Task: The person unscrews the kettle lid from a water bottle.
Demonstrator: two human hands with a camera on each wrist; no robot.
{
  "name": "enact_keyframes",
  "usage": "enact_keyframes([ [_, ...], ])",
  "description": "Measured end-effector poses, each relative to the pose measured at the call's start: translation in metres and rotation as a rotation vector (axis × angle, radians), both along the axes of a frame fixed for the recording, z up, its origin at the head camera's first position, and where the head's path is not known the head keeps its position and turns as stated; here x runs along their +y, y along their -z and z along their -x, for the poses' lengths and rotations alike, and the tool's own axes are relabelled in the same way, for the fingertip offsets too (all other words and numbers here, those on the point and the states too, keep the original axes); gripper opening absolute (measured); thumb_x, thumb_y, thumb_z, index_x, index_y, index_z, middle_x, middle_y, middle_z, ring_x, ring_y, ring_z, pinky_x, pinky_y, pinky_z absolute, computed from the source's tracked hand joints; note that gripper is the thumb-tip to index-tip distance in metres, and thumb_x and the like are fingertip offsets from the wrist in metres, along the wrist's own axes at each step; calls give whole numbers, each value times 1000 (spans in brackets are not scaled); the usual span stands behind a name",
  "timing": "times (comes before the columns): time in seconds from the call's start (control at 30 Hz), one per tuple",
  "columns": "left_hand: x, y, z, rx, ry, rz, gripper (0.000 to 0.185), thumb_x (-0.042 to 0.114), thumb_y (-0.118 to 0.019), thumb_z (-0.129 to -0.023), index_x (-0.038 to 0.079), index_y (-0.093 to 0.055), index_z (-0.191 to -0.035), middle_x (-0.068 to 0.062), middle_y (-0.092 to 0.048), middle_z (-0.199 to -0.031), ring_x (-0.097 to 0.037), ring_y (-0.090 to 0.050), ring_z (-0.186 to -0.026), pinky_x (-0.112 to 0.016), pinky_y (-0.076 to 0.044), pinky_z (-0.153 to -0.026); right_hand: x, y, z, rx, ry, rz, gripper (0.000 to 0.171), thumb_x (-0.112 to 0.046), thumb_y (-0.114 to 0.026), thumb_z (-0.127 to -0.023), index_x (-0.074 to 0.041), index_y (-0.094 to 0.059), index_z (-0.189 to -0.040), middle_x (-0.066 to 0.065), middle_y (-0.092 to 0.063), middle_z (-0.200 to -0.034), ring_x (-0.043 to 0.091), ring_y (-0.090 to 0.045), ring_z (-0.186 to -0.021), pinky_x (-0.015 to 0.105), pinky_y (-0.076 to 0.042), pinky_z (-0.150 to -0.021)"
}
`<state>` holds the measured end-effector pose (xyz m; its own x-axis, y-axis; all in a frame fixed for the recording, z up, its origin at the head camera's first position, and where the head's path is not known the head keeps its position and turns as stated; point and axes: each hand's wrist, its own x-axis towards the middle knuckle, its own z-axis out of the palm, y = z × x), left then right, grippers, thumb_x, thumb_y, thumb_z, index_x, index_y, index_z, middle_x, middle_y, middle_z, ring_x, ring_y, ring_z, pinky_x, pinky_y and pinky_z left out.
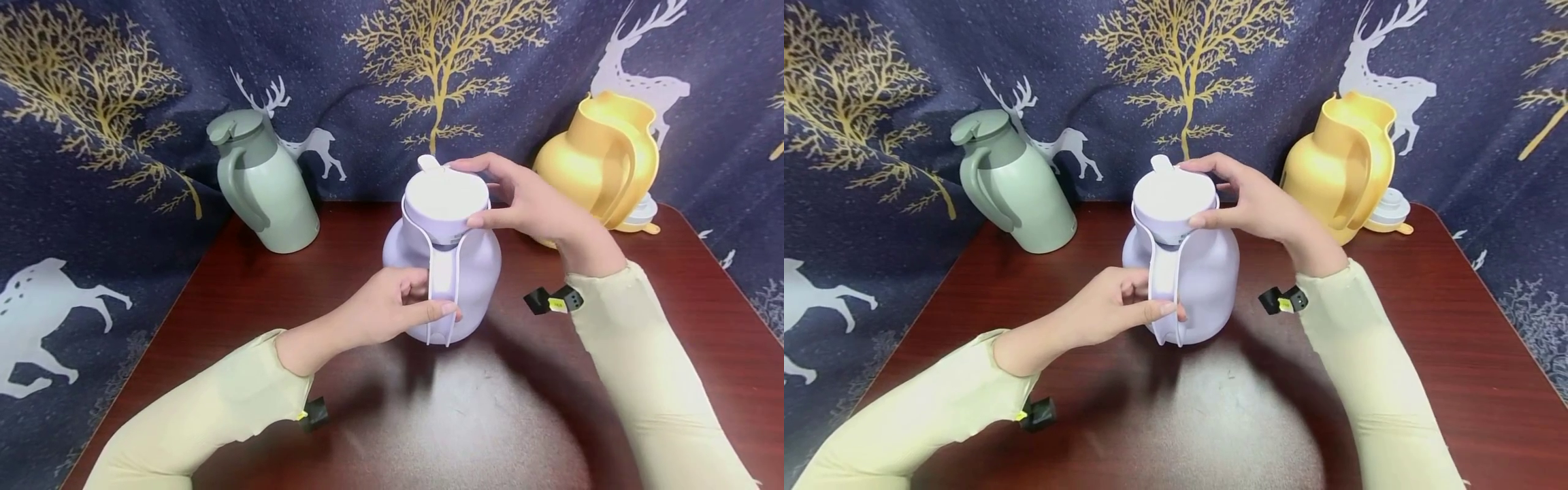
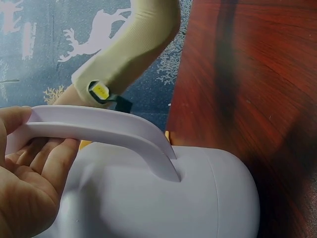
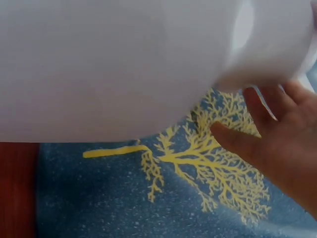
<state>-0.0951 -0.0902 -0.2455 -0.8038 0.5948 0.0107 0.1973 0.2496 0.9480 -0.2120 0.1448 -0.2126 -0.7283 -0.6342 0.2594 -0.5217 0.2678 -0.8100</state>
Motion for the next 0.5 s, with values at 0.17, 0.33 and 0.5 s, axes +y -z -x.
enact_keyframes([
  [0.17, 0, -1, 0, 8, 1, 6, 28, 11, -65, -94, -3, -65, -119, -15, -75, -109, -15, -72, -99, -27, -57, -89, 5, -17, 15, -31, -149, -114, 63, -6, -76, -85, -3, -47, -141, -1, -51, -147, 2, -55, -124, 15, -43, -102],
  [0.33, -1, -2, 0, 13, -2, 23, 28, 12, -65, -95, -2, -66, -119, -14, -75, -109, -12, -71, -99, -26, -57, -89, 5, -32, 32, -133, -275, -219, 64, -6, -74, -86, -6, -44, -143, -4, -55, -142, 5, -52, -129, 16, -43, -104],
  [0.5, 0, -2, -1, 9, -2, 18, 29, 11, -64, -95, -2, -65, -120, -15, -75, -109, -10, -70, -99, -25, -56, -90, 5, -33, 54, -212, -497, -189, 66, 2, -68, -88, -5, -39, -147, -10, -55, -140, 6, -54, -126, 21, -47, -102],
])
